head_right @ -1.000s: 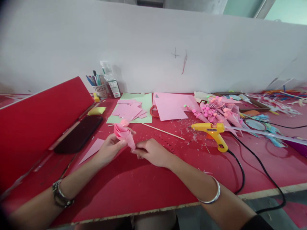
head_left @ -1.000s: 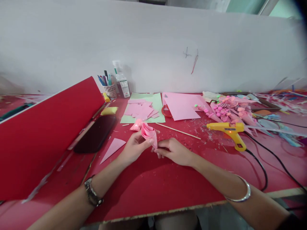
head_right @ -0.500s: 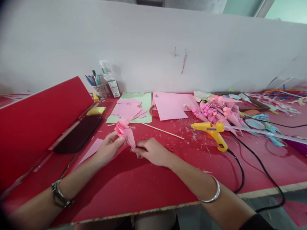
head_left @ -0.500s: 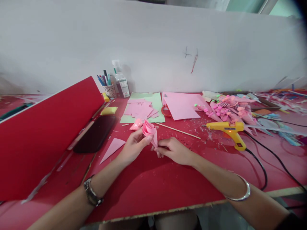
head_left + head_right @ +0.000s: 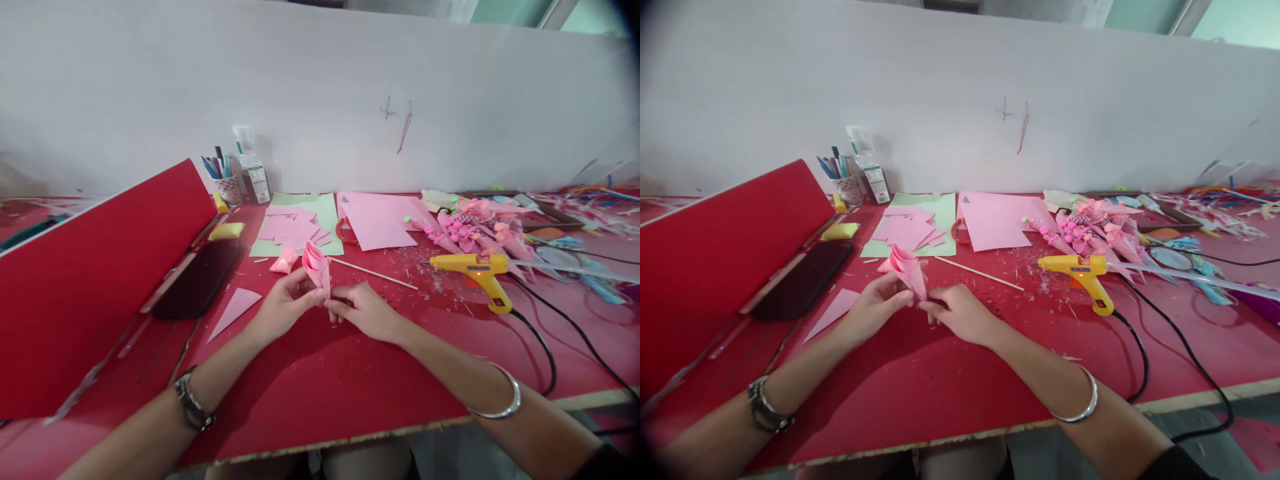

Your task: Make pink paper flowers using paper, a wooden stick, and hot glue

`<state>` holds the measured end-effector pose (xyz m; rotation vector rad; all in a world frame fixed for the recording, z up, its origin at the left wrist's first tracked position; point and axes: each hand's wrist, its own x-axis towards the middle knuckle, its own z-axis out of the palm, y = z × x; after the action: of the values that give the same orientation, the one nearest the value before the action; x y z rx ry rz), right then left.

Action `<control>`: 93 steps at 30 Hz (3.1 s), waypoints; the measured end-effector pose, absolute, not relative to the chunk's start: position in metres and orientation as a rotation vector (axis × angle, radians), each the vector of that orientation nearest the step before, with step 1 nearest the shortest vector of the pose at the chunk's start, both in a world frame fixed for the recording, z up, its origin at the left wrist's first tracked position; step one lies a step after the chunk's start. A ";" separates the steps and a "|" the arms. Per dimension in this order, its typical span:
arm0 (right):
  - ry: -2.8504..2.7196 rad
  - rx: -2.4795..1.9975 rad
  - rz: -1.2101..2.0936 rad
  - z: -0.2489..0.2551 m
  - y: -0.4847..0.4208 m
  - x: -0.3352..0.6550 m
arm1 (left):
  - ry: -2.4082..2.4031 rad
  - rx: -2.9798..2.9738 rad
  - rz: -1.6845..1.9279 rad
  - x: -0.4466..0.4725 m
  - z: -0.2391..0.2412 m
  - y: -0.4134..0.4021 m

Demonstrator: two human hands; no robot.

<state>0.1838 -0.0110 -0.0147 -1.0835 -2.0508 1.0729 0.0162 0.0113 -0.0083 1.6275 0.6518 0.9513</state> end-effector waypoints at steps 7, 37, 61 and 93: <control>-2.036 -1.066 1.131 -0.015 -0.011 0.185 | 0.895 1.742 0.928 0.018 -0.007 0.009; -2.043 -1.081 1.167 -0.015 -0.011 0.184 | 0.830 1.644 0.898 0.017 -0.006 0.010; -2.187 -1.142 0.993 -0.014 -0.011 0.184 | 0.651 1.510 1.040 0.010 -0.019 0.015; -2.198 -1.143 0.973 -0.013 -0.011 0.185 | 0.708 1.536 1.028 0.012 -0.016 0.016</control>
<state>0.1848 -0.0112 -0.0134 -1.1428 -2.1985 0.9734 0.0122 0.0156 -0.0161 1.5356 0.7076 1.0277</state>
